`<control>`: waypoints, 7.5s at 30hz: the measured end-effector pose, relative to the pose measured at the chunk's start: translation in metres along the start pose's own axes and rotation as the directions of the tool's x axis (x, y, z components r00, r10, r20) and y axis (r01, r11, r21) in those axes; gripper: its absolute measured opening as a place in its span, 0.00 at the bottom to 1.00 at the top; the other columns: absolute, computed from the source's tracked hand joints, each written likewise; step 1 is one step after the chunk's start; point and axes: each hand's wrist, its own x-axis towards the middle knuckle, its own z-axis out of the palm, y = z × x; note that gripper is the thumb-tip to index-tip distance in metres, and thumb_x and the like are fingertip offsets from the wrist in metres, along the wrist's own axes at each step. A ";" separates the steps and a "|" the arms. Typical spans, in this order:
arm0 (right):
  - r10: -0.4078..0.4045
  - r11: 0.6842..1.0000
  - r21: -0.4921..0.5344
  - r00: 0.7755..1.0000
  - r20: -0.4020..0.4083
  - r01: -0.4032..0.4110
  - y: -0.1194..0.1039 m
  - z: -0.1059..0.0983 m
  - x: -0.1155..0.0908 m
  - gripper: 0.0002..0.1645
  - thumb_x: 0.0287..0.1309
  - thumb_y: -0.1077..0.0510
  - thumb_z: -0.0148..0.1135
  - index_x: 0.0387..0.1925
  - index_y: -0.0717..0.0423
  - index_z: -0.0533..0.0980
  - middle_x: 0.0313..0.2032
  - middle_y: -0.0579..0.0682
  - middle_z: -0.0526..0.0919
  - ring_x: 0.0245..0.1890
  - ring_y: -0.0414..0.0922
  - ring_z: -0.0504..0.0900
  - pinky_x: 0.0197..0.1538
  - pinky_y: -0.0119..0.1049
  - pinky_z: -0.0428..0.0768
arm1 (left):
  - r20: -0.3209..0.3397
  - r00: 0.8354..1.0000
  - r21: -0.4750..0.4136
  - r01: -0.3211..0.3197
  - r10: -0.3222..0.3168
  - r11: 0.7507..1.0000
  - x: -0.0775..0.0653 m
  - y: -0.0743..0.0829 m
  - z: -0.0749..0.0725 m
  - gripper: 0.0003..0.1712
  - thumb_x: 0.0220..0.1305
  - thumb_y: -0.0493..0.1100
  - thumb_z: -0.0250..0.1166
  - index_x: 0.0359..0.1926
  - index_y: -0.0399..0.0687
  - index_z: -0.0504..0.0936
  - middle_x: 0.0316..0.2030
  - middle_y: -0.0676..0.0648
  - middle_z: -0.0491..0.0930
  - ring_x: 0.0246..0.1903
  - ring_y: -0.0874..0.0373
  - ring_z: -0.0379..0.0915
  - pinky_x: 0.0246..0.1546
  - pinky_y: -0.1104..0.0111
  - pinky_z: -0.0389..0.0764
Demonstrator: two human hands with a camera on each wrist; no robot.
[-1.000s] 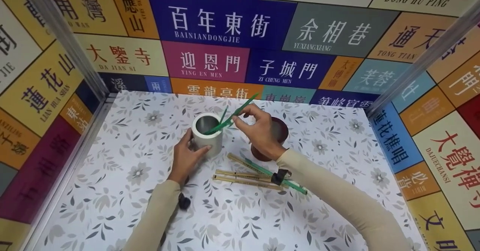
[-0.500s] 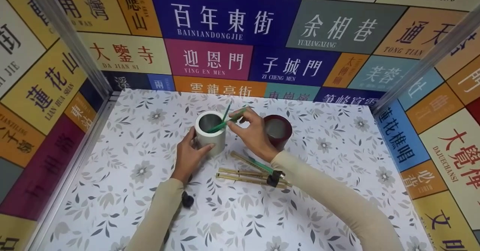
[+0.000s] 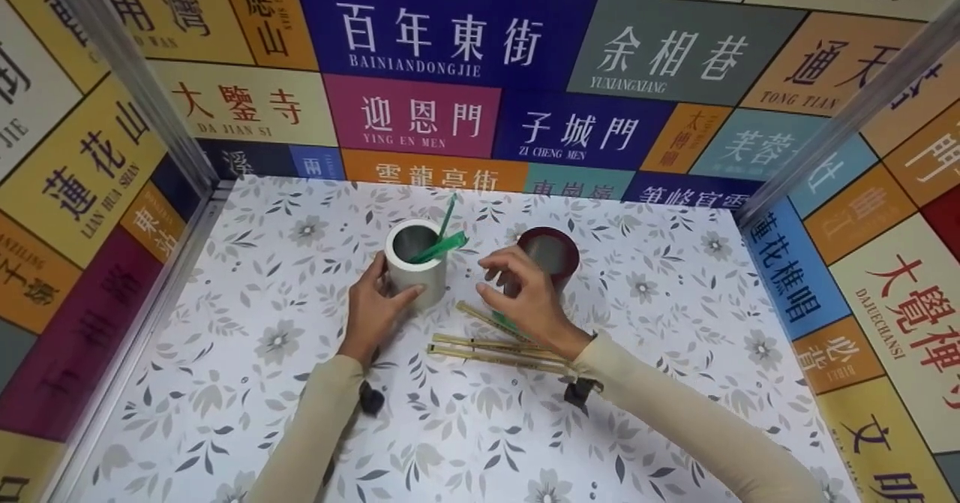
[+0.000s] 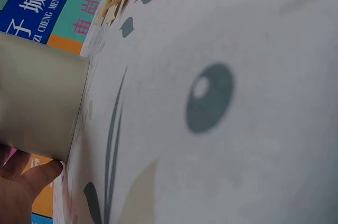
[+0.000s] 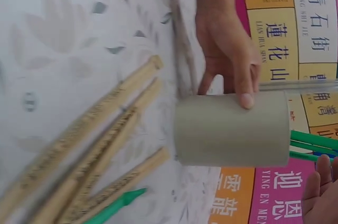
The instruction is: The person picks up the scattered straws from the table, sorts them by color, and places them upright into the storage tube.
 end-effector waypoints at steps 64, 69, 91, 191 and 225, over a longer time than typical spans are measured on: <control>0.396 0.852 -0.423 0.909 0.133 -0.309 0.114 -0.064 -0.106 0.07 0.58 0.68 0.78 0.34 0.53 0.92 0.35 0.44 0.89 0.43 0.48 0.81 0.55 0.47 0.77 | -0.011 0.999 -0.027 0.036 -0.036 0.999 -0.001 -0.004 0.001 0.56 0.61 0.53 0.86 0.85 0.55 0.67 0.77 0.47 0.74 0.78 0.49 0.68 0.80 0.56 0.67; 0.383 0.849 -0.437 0.915 0.125 -0.295 0.117 -0.063 -0.107 0.07 0.58 0.66 0.77 0.33 0.50 0.92 0.33 0.41 0.88 0.41 0.45 0.80 0.52 0.43 0.78 | -0.015 0.999 -0.037 0.034 -0.035 0.999 -0.002 -0.004 -0.001 0.58 0.60 0.52 0.87 0.85 0.52 0.67 0.77 0.44 0.74 0.77 0.46 0.69 0.80 0.55 0.69; -0.061 0.955 -0.290 0.998 0.025 0.066 0.073 -0.050 -0.091 0.13 0.63 0.71 0.78 0.44 0.53 0.88 0.43 0.45 0.88 0.46 0.47 0.80 0.53 0.33 0.79 | -0.011 0.999 -0.036 0.032 -0.032 0.999 -0.003 -0.003 0.000 0.59 0.60 0.52 0.86 0.86 0.49 0.64 0.76 0.43 0.74 0.77 0.47 0.69 0.82 0.55 0.64; 0.157 0.987 0.018 0.985 0.077 -0.158 0.039 -0.010 0.047 0.18 0.67 0.68 0.76 0.57 0.68 0.85 0.54 0.66 0.88 0.56 0.64 0.85 0.60 0.67 0.81 | 0.023 0.995 -0.042 0.093 -0.093 0.995 -0.010 0.003 0.000 0.57 0.67 0.49 0.82 0.88 0.47 0.59 0.83 0.41 0.64 0.82 0.44 0.61 0.81 0.56 0.67; 0.067 0.981 -0.192 0.988 0.140 -0.039 0.055 -0.072 -0.128 0.27 0.60 0.73 0.79 0.58 0.50 0.85 0.53 0.50 0.88 0.52 0.49 0.86 0.55 0.35 0.84 | 0.285 0.944 -0.011 -0.172 0.168 0.985 -0.098 0.047 0.055 0.41 0.71 0.45 0.79 0.79 0.47 0.72 0.75 0.40 0.74 0.76 0.43 0.70 0.72 0.43 0.77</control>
